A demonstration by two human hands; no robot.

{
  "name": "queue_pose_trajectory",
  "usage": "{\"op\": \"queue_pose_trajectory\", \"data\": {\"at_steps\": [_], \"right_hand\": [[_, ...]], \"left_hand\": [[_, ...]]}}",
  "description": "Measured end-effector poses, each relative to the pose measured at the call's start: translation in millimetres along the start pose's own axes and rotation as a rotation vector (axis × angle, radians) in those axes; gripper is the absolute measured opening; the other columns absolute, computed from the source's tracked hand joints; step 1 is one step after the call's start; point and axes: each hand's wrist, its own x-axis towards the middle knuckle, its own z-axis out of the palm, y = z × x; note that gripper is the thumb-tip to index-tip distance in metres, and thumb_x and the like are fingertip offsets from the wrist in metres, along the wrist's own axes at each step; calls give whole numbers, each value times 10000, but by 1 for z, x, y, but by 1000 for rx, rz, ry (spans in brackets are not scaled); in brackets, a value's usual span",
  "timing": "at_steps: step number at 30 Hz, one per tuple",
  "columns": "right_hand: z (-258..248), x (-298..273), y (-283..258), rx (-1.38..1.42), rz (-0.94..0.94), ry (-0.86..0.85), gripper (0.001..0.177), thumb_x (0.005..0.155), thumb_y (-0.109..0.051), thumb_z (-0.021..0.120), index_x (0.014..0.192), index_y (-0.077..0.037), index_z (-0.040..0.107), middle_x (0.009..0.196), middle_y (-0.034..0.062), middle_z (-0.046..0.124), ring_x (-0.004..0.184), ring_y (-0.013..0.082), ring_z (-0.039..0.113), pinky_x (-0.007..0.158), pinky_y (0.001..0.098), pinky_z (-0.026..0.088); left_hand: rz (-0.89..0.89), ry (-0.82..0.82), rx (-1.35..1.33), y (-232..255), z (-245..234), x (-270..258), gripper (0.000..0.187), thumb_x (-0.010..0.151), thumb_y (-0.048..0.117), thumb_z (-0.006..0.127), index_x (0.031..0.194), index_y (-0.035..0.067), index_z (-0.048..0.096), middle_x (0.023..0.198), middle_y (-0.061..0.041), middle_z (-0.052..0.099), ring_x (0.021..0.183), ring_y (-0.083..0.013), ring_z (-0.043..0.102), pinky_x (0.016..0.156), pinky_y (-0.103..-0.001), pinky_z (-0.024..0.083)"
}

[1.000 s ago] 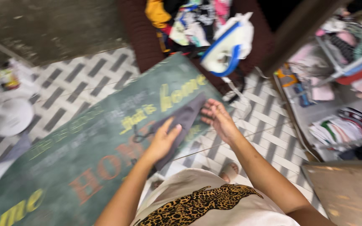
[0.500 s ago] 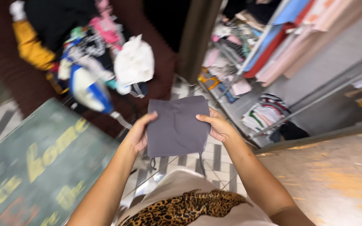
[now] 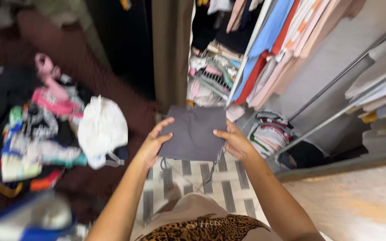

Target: The person irons a gray garment on an ironing board, smoothing and folding it before placing it in a closet. Then the person irons a yellow garment on the same board, smoothing it out and ironing both sides.

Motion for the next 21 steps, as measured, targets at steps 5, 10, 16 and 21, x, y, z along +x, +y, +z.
{"op": "queue_pose_trajectory", "data": {"at_steps": [5, 10, 16, 21], "right_hand": [[-4, 71, -47, 19, -185, 105, 659, 889, 19, 582, 1505, -123, 396, 1422, 46, 571, 1294, 201, 561, 1083, 397, 466], [-26, 128, -72, -134, -160, 304, 598, 930, -6, 580, 1502, -86, 427, 1390, 84, 601, 1255, 212, 586, 1060, 367, 483], [-63, 192, -120, -155, -152, 467, 601, 936, -64, 585, 1513, -106, 425, 1359, 94, 628, 1184, 196, 626, 991, 356, 512], [-103, 260, -142, -361, -278, 485, 710, 918, -48, 638, 1553, -99, 324, 1374, 133, 592, 1237, 209, 590, 1032, 344, 483]], "left_hand": [[-37, -178, -51, 49, 0, 106, 493, 986, 65, 572, 1476, 120, 589, 1531, -177, 499, 1280, -239, 557, 1077, -381, 452], [-34, -248, 442, 85, 4, 201, 623, 926, 71, 557, 1522, 237, 485, 1663, -49, 349, 1561, -183, 209, 1220, -381, 169], [-6, -317, 446, 101, 13, 301, 678, 907, 52, 559, 1549, 232, 435, 1690, -54, 301, 1589, -210, 157, 1228, -394, 148], [18, -286, 464, 110, 30, 383, 736, 886, 50, 557, 1572, 248, 377, 1711, -38, 231, 1594, -204, 95, 1228, -387, 137]]}}
